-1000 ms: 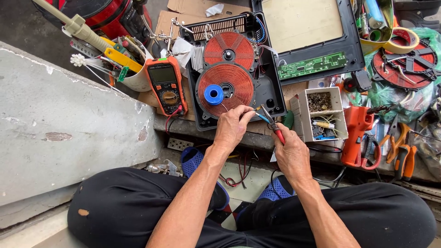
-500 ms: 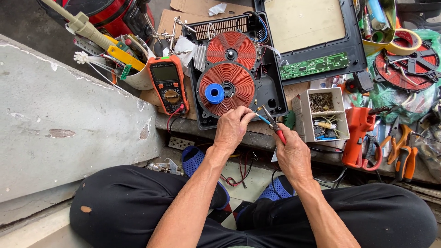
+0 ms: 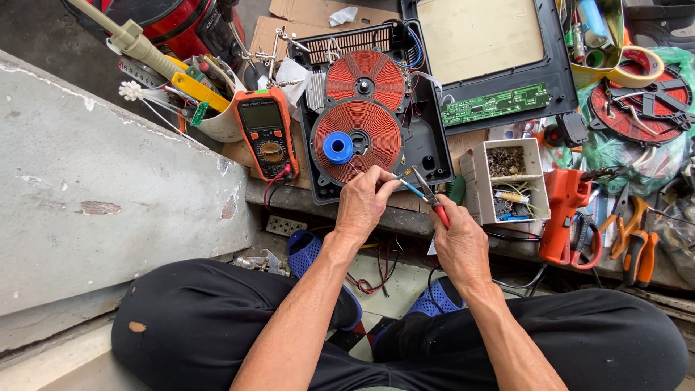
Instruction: Assembling and repairing induction cooker components by stripping wires and soldering connections.
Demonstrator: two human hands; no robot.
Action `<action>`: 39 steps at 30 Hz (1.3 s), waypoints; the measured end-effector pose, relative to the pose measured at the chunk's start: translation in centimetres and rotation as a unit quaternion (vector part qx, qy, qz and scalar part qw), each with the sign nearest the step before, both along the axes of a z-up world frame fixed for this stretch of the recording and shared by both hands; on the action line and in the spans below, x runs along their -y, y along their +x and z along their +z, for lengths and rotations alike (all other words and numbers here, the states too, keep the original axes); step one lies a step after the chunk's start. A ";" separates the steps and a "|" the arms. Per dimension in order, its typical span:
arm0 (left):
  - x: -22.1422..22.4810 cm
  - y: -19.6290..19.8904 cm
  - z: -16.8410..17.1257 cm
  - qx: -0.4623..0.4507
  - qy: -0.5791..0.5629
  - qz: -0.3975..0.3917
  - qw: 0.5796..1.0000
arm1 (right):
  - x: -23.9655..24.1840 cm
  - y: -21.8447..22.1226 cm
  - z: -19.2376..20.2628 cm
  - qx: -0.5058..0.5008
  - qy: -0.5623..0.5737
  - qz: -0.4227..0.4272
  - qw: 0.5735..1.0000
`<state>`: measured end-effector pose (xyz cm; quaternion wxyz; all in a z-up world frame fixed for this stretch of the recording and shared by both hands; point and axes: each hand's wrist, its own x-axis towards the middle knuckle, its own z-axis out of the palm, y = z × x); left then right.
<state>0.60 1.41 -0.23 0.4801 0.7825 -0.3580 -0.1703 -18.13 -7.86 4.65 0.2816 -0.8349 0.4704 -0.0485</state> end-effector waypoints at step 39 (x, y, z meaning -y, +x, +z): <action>-0.3 -1.3 1.6 0.019 0.049 -0.004 0.999 | -5.5 -2.2 0.3 0.034 -0.109 -0.037 0.993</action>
